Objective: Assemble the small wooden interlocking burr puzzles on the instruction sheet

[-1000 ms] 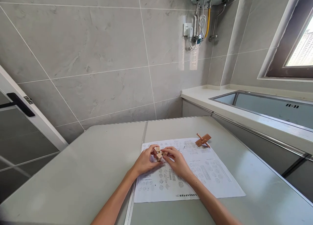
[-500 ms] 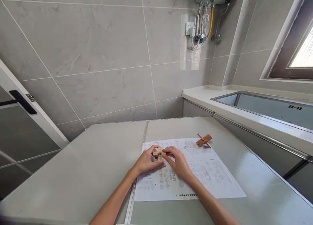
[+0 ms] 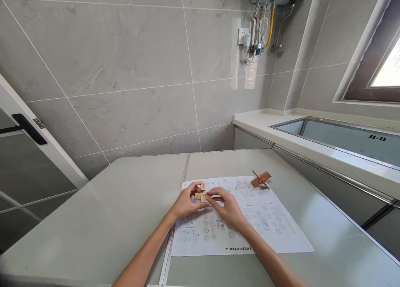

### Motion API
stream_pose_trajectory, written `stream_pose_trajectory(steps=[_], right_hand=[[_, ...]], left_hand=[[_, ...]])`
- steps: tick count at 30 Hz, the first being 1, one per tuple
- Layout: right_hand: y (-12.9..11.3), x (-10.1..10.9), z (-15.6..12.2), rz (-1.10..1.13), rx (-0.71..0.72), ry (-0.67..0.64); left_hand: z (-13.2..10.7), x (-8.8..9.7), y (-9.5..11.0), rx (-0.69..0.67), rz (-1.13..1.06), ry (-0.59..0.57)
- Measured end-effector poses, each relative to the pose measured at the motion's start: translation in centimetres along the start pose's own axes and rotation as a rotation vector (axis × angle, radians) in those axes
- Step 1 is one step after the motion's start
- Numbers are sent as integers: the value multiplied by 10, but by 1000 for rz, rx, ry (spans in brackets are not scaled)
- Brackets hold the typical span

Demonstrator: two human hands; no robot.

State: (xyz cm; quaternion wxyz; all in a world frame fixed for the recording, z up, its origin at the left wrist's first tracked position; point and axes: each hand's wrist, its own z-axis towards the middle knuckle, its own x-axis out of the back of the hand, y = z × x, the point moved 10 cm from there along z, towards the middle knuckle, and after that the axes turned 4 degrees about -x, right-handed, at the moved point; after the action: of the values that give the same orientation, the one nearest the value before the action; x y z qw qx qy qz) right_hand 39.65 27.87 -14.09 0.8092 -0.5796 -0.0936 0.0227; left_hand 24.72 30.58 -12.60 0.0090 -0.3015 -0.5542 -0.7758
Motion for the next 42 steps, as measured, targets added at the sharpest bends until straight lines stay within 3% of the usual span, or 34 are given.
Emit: stream_pose_trajectory(steps=[11,14,19,29,34,42], right_hand=[[11,-4,-1,22,-182,-29],[10,-3,-1,27,-209,-20],[10,4,-1,153,-250,15],[12,3,-3,246,-263,-22],[10,-1,-2,281,-252,-55],[28,-1,-3,232,-341,-16]], left_hand=[[-8,-12,34,-161,61,-101],[-7,-13,28,-146,79,-98],[-4,-11,2,4,30,-55],[-3,-14,6,13,-89,-55],[1,-2,7,-16,-146,30],[2,38,-27,139,-220,375]])
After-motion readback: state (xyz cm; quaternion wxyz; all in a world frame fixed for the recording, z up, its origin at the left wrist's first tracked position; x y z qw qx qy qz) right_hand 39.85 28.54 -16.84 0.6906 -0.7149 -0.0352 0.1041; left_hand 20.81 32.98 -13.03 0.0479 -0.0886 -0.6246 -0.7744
